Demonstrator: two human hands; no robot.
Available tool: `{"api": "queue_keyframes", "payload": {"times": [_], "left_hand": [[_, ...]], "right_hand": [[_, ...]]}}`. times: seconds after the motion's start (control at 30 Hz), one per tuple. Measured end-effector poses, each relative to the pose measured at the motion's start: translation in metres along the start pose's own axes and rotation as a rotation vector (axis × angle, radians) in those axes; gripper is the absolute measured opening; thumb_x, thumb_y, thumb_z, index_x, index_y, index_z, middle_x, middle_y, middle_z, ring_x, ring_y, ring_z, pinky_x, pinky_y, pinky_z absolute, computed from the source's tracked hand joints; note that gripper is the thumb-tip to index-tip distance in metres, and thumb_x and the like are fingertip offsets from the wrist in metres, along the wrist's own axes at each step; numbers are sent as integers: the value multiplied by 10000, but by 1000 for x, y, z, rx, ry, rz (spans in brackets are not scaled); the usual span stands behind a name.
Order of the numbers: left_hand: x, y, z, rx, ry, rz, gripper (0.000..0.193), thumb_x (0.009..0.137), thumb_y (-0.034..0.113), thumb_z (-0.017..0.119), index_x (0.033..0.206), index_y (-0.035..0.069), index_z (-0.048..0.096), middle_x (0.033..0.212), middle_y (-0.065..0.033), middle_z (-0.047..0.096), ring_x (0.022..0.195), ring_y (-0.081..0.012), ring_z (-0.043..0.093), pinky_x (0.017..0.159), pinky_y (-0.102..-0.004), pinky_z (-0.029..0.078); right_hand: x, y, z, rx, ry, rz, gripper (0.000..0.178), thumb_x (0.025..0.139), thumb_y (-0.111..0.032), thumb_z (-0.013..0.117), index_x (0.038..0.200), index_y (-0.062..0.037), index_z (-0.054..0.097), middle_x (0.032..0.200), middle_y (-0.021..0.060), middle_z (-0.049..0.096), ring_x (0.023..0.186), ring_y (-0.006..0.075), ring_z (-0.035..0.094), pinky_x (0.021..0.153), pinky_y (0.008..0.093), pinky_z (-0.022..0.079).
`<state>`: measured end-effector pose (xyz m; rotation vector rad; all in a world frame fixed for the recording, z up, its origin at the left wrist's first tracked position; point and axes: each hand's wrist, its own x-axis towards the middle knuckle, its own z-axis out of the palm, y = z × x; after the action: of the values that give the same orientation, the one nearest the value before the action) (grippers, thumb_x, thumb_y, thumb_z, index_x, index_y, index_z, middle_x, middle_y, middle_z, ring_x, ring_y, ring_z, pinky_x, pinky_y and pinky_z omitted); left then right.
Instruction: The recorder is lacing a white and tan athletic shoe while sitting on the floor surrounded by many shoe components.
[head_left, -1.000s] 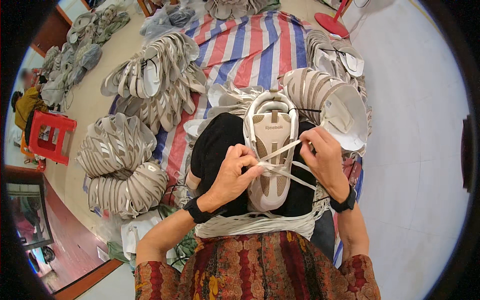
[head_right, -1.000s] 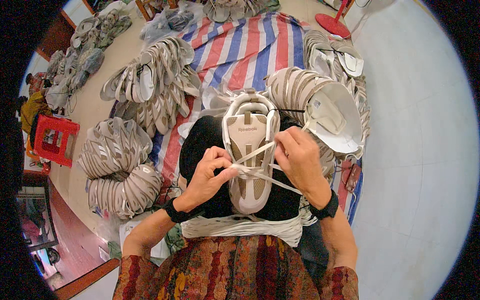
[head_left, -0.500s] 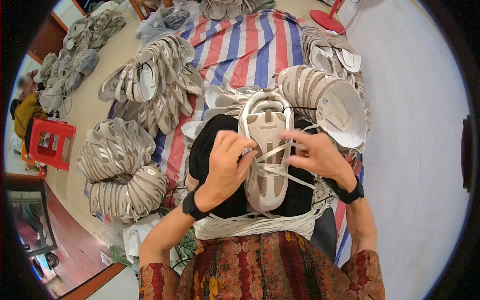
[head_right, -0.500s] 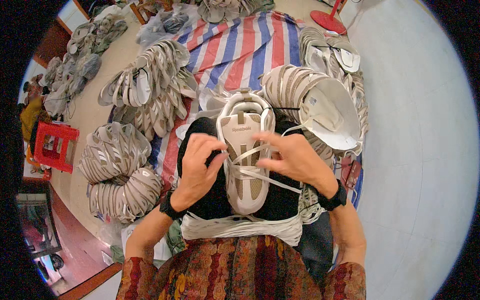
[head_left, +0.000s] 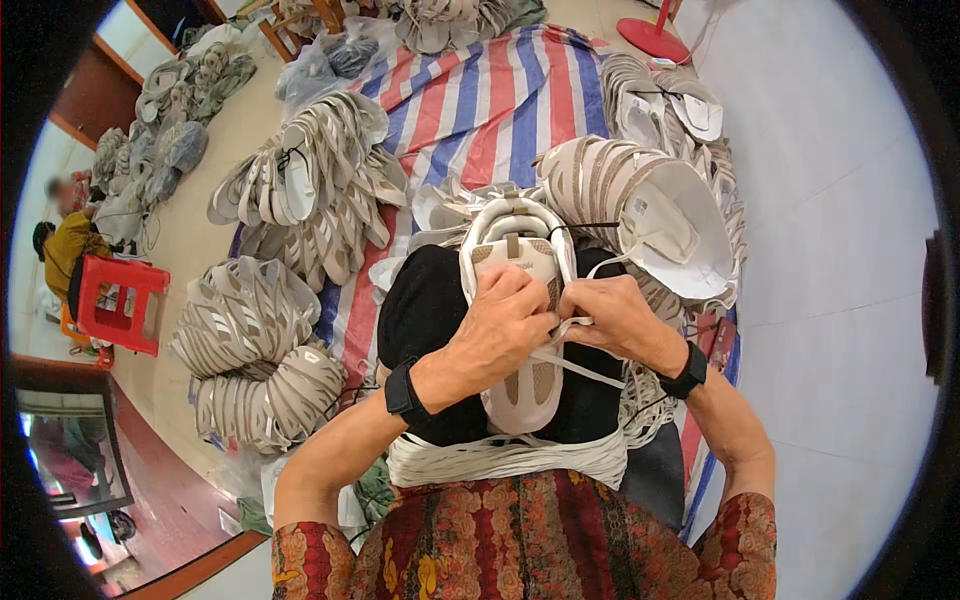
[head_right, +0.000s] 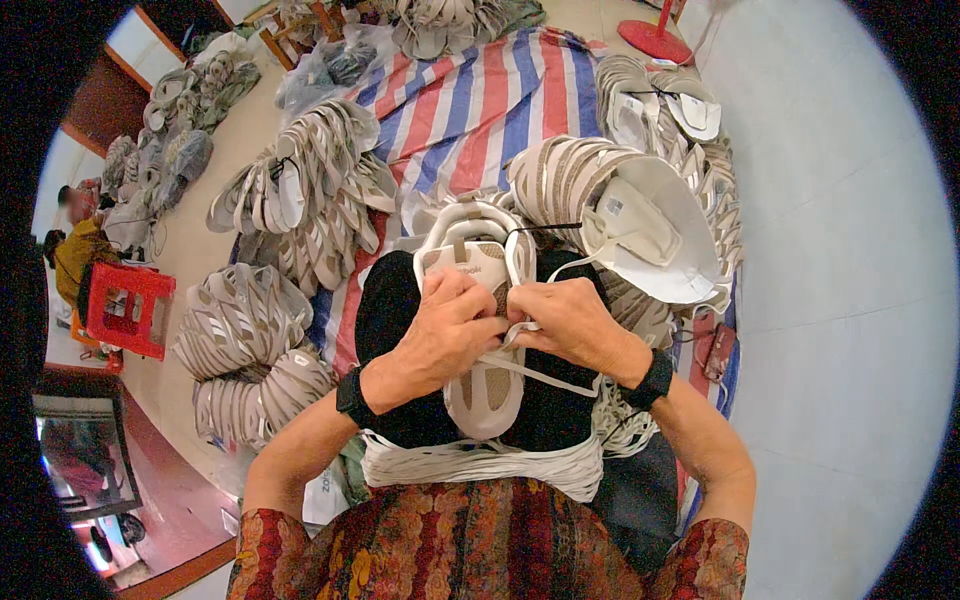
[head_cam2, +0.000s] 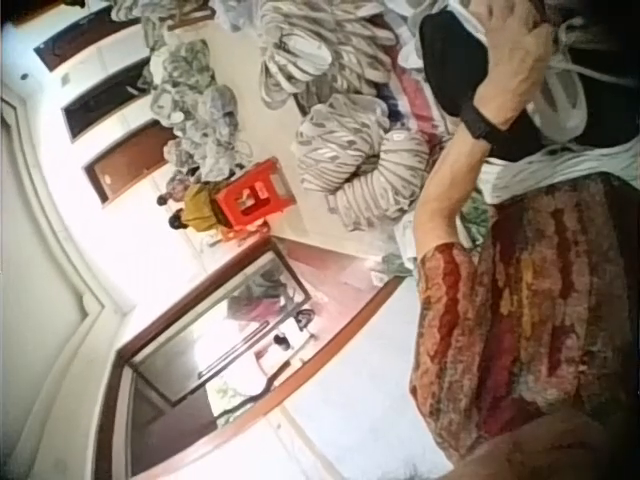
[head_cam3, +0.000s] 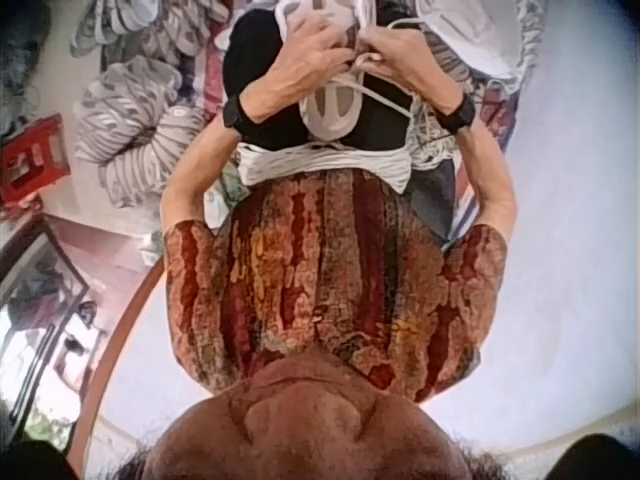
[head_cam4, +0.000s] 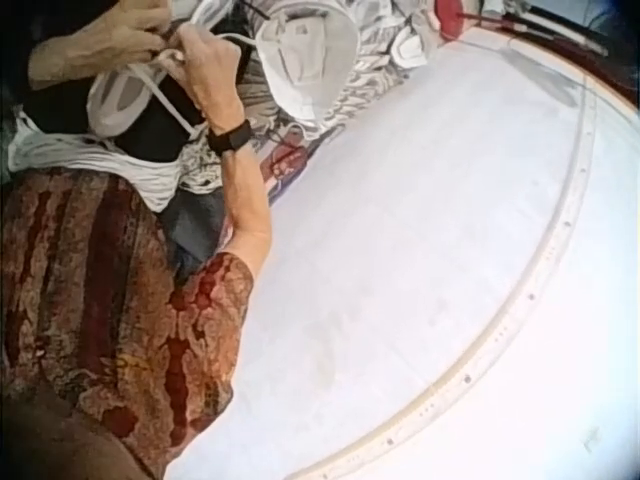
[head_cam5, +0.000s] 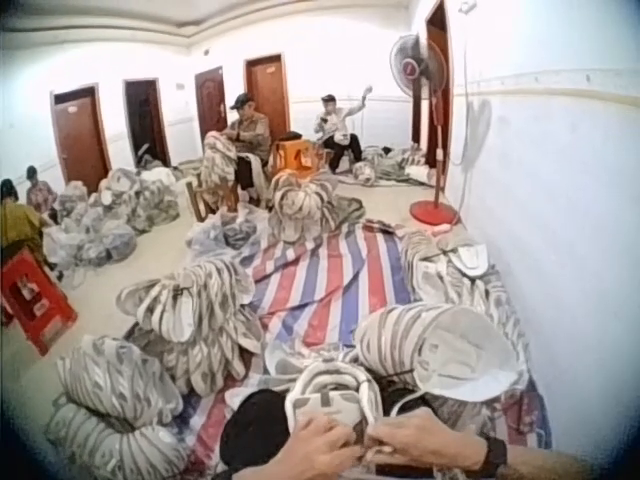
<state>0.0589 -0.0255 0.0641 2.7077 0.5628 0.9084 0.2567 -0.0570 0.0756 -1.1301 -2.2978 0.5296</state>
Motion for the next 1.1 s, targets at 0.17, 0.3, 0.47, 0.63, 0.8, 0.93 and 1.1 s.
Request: {"api": "queue_keyframes", "payload": {"times": [0.17, 0.3, 0.47, 0.63, 0.8, 0.93, 1.1], "left_hand": [[4, -3, 0, -7, -104, 48, 125, 650, 145, 609, 767, 102, 607, 809, 4, 481, 836, -202, 452, 801, -359, 320], [13, -4, -3, 45, -197, 82, 131, 675, 143, 572, 787, 80, 598, 796, -18, 465, 836, -202, 440, 790, -350, 322], [14, 8, -19, 329, -189, 83, 126, 675, 136, 547, 774, 67, 579, 795, -63, 462, 839, -227, 446, 757, -371, 334], [-63, -66, -140, 889, -91, -526, 122, 686, 85, 525, 802, 100, 562, 832, -89, 521, 815, -272, 474, 721, -414, 356], [-212, -121, -226, 1284, 154, -674, 112, 776, 107, 513, 846, 54, 584, 788, -110, 545, 781, -297, 497, 693, -398, 384], [-185, -105, -147, 526, 154, -508, 180, 720, 4, 594, 897, 26, 570, 863, -129, 569, 870, -315, 508, 788, -382, 390], [-93, -41, -65, -203, 180, -655, 207, 793, 0, 577, 997, 18, 547, 849, -84, 608, 796, -177, 595, 731, -277, 461]], "right_hand": [[1, 1, -1, 51, -17, -3, 297, 632, -178, 727, 777, -68, 492, 692, 65, 559, 650, 276, 577, 543, 361, 430], [5, 3, -7, 88, -71, -14, 305, 633, -186, 725, 781, -56, 492, 704, 82, 563, 658, 301, 567, 551, 372, 427], [12, 7, -6, 174, -126, -3, 236, 689, -217, 676, 779, -52, 533, 675, 119, 570, 645, 318, 573, 551, 390, 426], [15, 11, -10, 241, -173, 55, 185, 717, -215, 645, 761, -54, 569, 640, 129, 571, 625, 322, 576, 545, 378, 426], [25, 16, -3, 536, -198, 155, 138, 718, -116, 620, 827, -32, 632, 627, 68, 592, 577, 152, 555, 579, 279, 433], [13, 20, -23, 748, 53, 441, 230, 740, -63, 605, 968, -30, 614, 844, 16, 600, 780, 63, 508, 691, 239, 433], [-53, -22, -35, -426, 521, 215, 347, 688, -32, 614, 1034, -42, 588, 916, 99, 580, 834, 263, 549, 763, 330, 438]]}}
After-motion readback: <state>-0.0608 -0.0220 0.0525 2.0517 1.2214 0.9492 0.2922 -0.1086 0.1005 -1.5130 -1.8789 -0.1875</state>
